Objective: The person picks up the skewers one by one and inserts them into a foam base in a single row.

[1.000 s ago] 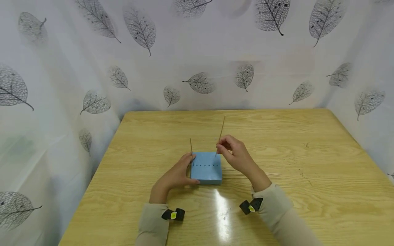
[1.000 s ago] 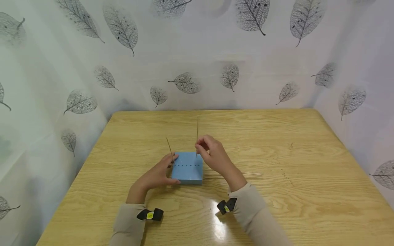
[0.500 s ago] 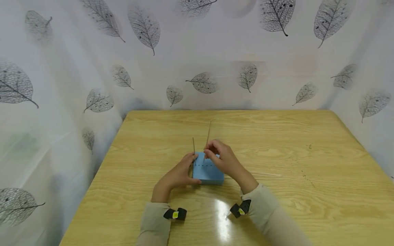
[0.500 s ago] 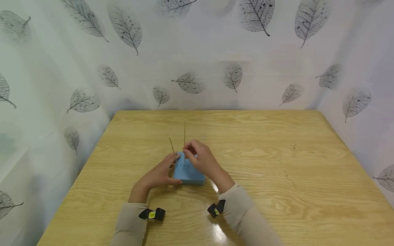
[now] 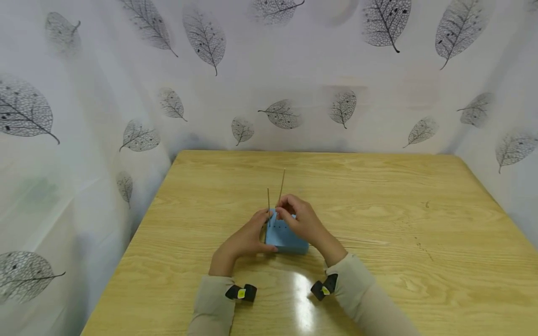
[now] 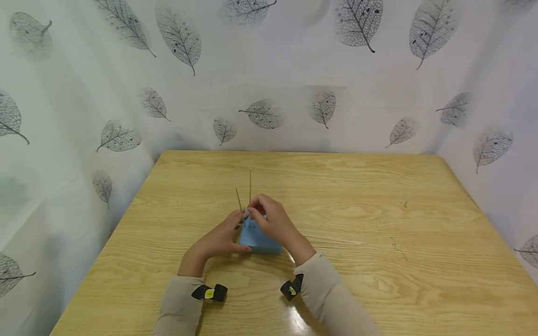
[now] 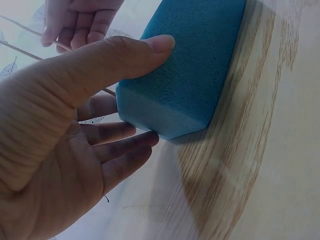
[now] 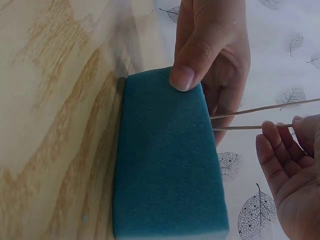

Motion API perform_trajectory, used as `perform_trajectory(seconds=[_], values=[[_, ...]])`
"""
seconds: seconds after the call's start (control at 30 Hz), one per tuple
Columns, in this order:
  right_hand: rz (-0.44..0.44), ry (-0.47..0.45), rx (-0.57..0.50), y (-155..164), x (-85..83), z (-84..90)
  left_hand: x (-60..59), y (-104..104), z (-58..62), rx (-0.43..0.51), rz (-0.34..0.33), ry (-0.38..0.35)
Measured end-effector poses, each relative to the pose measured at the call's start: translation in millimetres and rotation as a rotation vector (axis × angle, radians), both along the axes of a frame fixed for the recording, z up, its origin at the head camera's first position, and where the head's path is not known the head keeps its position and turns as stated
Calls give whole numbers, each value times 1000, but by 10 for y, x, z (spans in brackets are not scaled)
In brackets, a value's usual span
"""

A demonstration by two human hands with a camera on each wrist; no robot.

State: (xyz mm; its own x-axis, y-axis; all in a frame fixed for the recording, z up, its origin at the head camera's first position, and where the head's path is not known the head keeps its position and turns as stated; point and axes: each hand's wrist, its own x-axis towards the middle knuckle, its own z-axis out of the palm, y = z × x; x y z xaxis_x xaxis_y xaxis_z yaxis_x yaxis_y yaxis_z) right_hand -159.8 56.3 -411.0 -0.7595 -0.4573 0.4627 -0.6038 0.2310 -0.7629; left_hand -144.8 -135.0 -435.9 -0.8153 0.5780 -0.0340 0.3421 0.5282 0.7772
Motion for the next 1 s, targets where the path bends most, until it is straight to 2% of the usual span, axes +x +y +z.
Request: perform_trajectory(seconds=[0.2, 0.57, 0.83, 1.0], values=[[5, -17, 23, 17, -2, -54, -5, 8, -6, -10, 2, -9], [27, -16, 132, 42, -4, -138, -13, 3, -28, 9, -2, -1], [19, -62, 190, 41, -10, -176, -22, 9, -30, 13, -8, 5], [24, -84, 194, 41, -16, -184, 1, 6, 3, 13, 5, -19]])
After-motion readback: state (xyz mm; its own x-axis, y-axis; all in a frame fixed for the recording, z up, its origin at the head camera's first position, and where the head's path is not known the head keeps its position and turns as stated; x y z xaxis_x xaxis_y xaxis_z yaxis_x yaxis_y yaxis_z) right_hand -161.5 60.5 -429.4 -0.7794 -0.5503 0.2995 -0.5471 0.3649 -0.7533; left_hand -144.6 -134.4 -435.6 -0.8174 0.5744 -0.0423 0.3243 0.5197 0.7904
